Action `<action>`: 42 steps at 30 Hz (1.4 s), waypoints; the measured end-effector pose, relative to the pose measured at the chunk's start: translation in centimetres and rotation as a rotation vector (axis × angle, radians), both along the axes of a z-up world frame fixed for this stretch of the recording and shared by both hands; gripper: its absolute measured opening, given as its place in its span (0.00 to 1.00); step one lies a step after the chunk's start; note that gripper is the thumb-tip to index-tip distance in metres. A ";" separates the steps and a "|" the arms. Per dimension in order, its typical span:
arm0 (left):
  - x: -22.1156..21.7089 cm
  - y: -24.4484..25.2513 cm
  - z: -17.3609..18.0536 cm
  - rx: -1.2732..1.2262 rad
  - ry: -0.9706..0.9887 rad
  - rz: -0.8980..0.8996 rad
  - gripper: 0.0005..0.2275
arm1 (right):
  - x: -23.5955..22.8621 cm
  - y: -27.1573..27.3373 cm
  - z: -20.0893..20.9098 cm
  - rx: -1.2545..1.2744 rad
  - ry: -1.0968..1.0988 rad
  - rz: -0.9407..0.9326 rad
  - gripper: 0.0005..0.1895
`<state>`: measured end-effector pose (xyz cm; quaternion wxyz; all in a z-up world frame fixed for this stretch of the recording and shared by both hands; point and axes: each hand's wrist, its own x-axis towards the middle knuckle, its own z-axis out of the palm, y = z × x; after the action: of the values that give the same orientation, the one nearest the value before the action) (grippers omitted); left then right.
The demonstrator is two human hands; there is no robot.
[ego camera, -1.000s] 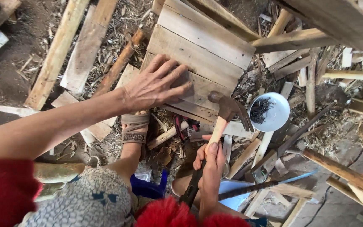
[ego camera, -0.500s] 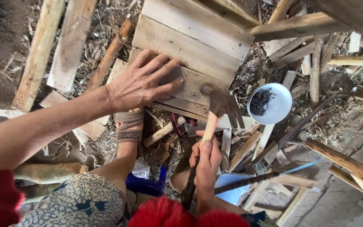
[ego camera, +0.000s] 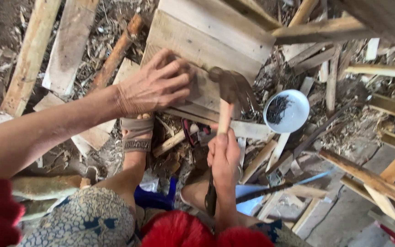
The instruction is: The person assembles a wooden crate by hammering nails into wooden planks. They repeatedly pick up nails from a white bowl, position them on the wood, and strike them with a hammer. The person also flips the crate to work on different sides.
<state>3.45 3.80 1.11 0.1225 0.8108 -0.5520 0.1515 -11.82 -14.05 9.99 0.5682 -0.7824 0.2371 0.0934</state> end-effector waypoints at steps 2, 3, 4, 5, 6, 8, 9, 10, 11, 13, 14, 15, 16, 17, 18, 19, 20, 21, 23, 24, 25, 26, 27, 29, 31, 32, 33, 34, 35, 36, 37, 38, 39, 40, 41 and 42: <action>-0.3 0.1 0.3 0.052 0.082 -0.038 0.14 | -1.0 0.0 0.4 0.007 -0.015 -0.097 0.15; -0.2 0.2 0.5 0.056 0.096 -0.036 0.14 | -1.1 0.1 0.3 0.010 -0.001 -0.094 0.15; 0.0 0.2 0.6 -0.028 0.073 -0.038 0.10 | -1.2 0.1 0.1 -0.037 -0.074 -0.091 0.15; 0.2 0.0 0.8 -0.111 0.049 -0.039 0.06 | -1.4 0.1 0.1 -0.085 -0.148 -0.088 0.15; 0.0 0.1 0.5 -0.113 0.048 -0.042 0.06 | -0.9 0.1 -0.6 -0.087 -0.149 -0.091 0.15; -0.3 0.3 -0.1 0.047 0.061 0.009 0.17 | -0.2 -0.1 -1.9 -0.197 -0.011 0.105 0.16; -0.4 0.2 -0.2 0.041 0.052 0.003 0.17 | -0.5 0.2 -1.7 -0.203 -0.019 0.099 0.16; -0.4 0.3 -0.2 -0.016 0.079 0.013 0.17 | -0.3 0.4 -1.4 -0.077 0.015 0.017 0.15; -0.4 0.5 -0.3 -0.074 0.105 0.023 0.17 | -0.2 0.7 -1.3 0.049 0.050 -0.065 0.14; -1.1 1.0 -0.1 -0.061 0.202 -0.002 0.20 | -1.2 0.8 -1.2 0.081 0.047 -0.089 0.15; -0.4 1.3 0.1 -0.043 0.258 -0.020 0.23 | -0.8 0.8 -1.5 0.123 0.004 -0.103 0.16; -0.1 1.3 0.2 -0.041 0.248 -0.013 0.23 | -0.5 0.8 -1.4 0.125 -0.005 -0.096 0.16; -0.2 1.2 0.3 -0.061 0.262 -0.024 0.20 | -0.6 0.9 -1.2 0.126 -0.048 -0.109 0.16; -0.3 1.1 0.3 -0.081 0.275 -0.036 0.16 | -0.8 0.9 -1.1 0.127 -0.091 -0.121 0.16; -0.2 1.2 0.5 -0.079 0.281 -0.036 0.16 | -0.6 1.0 -0.7 0.128 -0.085 -0.122 0.16; -0.1 1.2 0.6 -0.072 0.267 -0.039 0.18 | -0.5 1.0 -0.4 0.087 -0.141 -0.118 0.17; -0.1 1.2 0.8 -0.067 0.253 -0.045 0.19 | -0.4 1.0 0.0 0.044 -0.196 -0.117 0.18; -0.3 1.2 0.2 -0.068 0.259 -0.048 0.19 | -0.2 0.8 -0.4 0.042 -0.189 -0.120 0.18; -0.4 1.0 -0.5 -0.025 0.310 -0.035 0.19 | 0.4 0.3 -1.0 -0.256 0.243 -0.002 0.15; -0.5 1.0 -0.1 -0.027 0.302 -0.036 0.19 | 0.1 0.4 -0.7 -0.259 0.235 -0.004 0.15; -0.5 1.0 0.3 -0.071 0.269 -0.041 0.19 | -0.2 0.6 -0.4 -0.154 0.214 0.010 0.13; -0.2 1.1 0.8 -0.111 0.232 -0.043 0.19 | -0.1 0.8 -0.1 -0.044 0.190 0.029 0.12; 0.3 1.2 0.7 -0.109 0.222 -0.040 0.19 | 0.2 0.8 0.0 -0.042 0.179 0.032 0.12; 0.0 1.1 0.0 -0.071 0.166 -0.050 0.16 | -0.6 0.8 0.1 0.043 0.069 -0.038 0.15; 0.4 1.1 0.0 -0.110 0.169 -0.036 0.15 | 0.0 0.9 0.6 0.031 -0.033 -0.060 0.13; 0.5 0.9 -0.1 -0.160 0.162 -0.051 0.15 | -0.1 1.0 0.9 0.007 -0.147 -0.111 0.11; -0.1 1.0 -0.4 -0.161 0.172 -0.055 0.15 | -0.8 0.6 -0.7 0.005 -0.137 -0.117 0.11; 0.1 1.0 -0.5 -0.140 0.168 -0.058 0.15 | -0.9 0.1 -2.5 -0.116 0.035 -0.079 0.12; 0.3 1.0 -0.4 -0.119 0.163 -0.060 0.15 | -1.0 -0.4 -4.2 -0.236 0.208 -0.041 0.12; 0.1 1.1 -0.2 -0.123 0.155 -0.063 0.15 | -0.9 -0.2 -3.3 -0.239 0.200 -0.045 0.12; 0.0 1.2 0.1 -0.102 0.184 -0.063 0.17 | -0.8 0.0 -2.5 -0.186 0.218 -0.005 0.12; -0.1 1.5 0.4 -0.074 0.219 -0.057 0.21 | -0.5 0.4 -1.7 -0.127 0.240 0.042 0.13; 0.2 1.7 0.6 -0.070 0.214 -0.054 0.21 | -0.4 0.5 -1.5 -0.124 0.236 0.045 0.13; 0.1 1.6 0.5 -0.098 0.214 -0.074 0.18 | -0.9 0.5 -1.5 0.012 0.163 -0.056 0.12; 0.0 1.5 0.3 -0.126 0.214 -0.094 0.16 | -1.3 0.6 -1.4 0.147 0.087 -0.156 0.12; 0.2 1.4 0.4 -0.122 0.212 -0.086 0.16 | -1.5 0.2 -2.0 0.151 0.086 -0.149 0.12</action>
<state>3.68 5.21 1.47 0.2358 0.7888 -0.5600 0.0927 -13.27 -13.81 7.99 0.6203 -0.7128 0.3110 0.1022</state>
